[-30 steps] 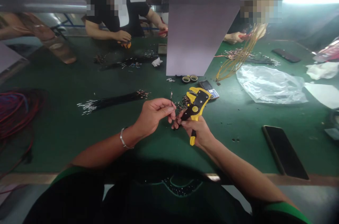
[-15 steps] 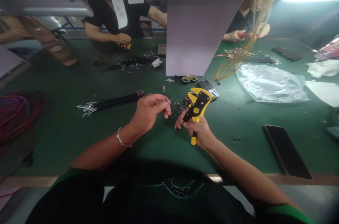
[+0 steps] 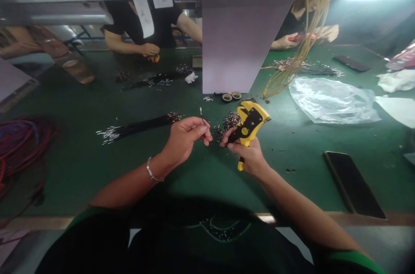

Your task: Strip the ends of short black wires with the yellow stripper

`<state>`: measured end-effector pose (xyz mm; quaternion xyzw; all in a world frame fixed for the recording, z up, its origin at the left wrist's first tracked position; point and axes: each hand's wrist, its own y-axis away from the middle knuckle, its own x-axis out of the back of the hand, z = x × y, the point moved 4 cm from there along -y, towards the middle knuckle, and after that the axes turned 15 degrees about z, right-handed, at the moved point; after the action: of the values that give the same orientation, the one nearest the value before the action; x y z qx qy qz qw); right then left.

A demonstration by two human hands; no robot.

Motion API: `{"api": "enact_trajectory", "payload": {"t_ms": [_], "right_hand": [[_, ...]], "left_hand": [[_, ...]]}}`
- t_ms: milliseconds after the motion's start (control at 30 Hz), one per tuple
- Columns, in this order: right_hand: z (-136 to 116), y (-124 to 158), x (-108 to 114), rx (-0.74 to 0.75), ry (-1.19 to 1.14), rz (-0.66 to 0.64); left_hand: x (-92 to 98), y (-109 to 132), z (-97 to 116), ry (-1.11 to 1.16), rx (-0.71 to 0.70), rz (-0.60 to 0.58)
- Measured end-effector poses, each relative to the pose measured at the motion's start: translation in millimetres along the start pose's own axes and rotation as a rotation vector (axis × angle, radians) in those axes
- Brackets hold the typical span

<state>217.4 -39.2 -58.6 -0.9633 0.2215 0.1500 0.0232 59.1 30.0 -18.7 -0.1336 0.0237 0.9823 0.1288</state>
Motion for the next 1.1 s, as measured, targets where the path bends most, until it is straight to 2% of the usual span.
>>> {"api": "enact_trajectory", "payload": {"t_ms": [167, 467, 633, 867, 1100], "right_hand": [[6.9, 8.1, -9.8, -0.070, -0.066, -0.110], [10.8, 11.2, -15.2, -0.087, -0.129, -0.140], [11.7, 12.2, -12.5, -0.112, -0.175, -0.103], [9.6, 11.6, -8.2, -0.110, -0.193, -0.096], [6.1, 6.8, -3.9, -0.122, -0.230, -0.063]], "left_hand": [[-4.2, 3.3, -4.9, 0.024, 0.070, -0.037], [-13.0, 10.6, -16.0, 0.100, 0.255, -0.161], [-13.2, 10.5, -22.8, 0.148, 0.331, -0.199], [-5.9, 4.8, -29.9, 0.024, 0.242, -0.055], [1.1, -2.9, -30.3, -0.111, 0.080, 0.018]]}}
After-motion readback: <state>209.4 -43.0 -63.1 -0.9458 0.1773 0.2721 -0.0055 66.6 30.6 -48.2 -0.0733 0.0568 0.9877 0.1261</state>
